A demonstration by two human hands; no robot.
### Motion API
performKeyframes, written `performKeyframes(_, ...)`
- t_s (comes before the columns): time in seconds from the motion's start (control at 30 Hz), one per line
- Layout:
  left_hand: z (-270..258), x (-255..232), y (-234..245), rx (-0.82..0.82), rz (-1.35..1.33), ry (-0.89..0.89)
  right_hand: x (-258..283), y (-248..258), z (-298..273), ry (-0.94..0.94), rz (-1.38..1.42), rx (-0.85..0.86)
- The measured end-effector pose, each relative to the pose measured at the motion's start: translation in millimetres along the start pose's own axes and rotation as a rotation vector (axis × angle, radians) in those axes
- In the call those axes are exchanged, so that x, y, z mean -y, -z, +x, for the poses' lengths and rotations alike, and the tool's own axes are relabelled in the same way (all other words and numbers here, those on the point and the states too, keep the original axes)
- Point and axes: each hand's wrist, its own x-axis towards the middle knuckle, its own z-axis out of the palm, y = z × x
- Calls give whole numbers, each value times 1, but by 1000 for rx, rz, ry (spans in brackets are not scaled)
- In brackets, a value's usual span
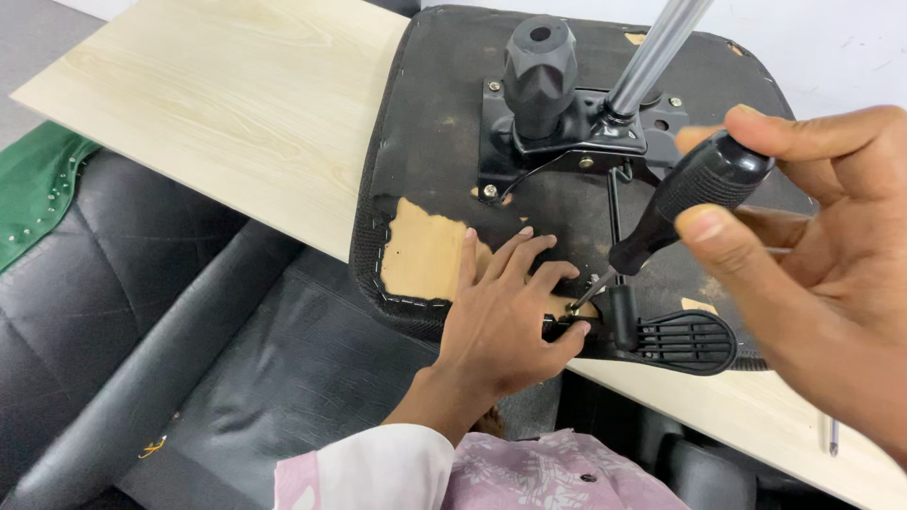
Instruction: The person uses a screwdriver to tighten screws on the underside of an office chair seat, securing the gas lift and tilt mechanism to the seat base. The person works methodically around the perimeter of the seat, tightening each screw in turn.
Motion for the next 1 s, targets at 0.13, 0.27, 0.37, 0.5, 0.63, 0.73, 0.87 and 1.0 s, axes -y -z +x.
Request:
performKeyframes(0.13,2,-1,3,65,6,11,-9,12,3,135,128,128)
performKeyframes(0.27,5,-1,9,142,21,15,-17,21,12,146,136,250)
performKeyframes(0.37,12,2,15,232,90,8,-23,24,19,156,92,291)
performKeyframes(0.5,14,7,20,252,78,-16,-24,25,20,168,82,295)
performKeyframes(0.63,14,7,17,197,94,-31,-18,20,17,138,33,242)
performKeyframes(0.73,13,8,14,191,99,-22,-13,15,9,105,46,203)
performKeyframes(0.87,11,9,13,188,115,-23,-8,8,6,23,43,121)
performKeyframes(1.0,12,10,12,178,106,-33,-3,1,4,-4,-33,3)
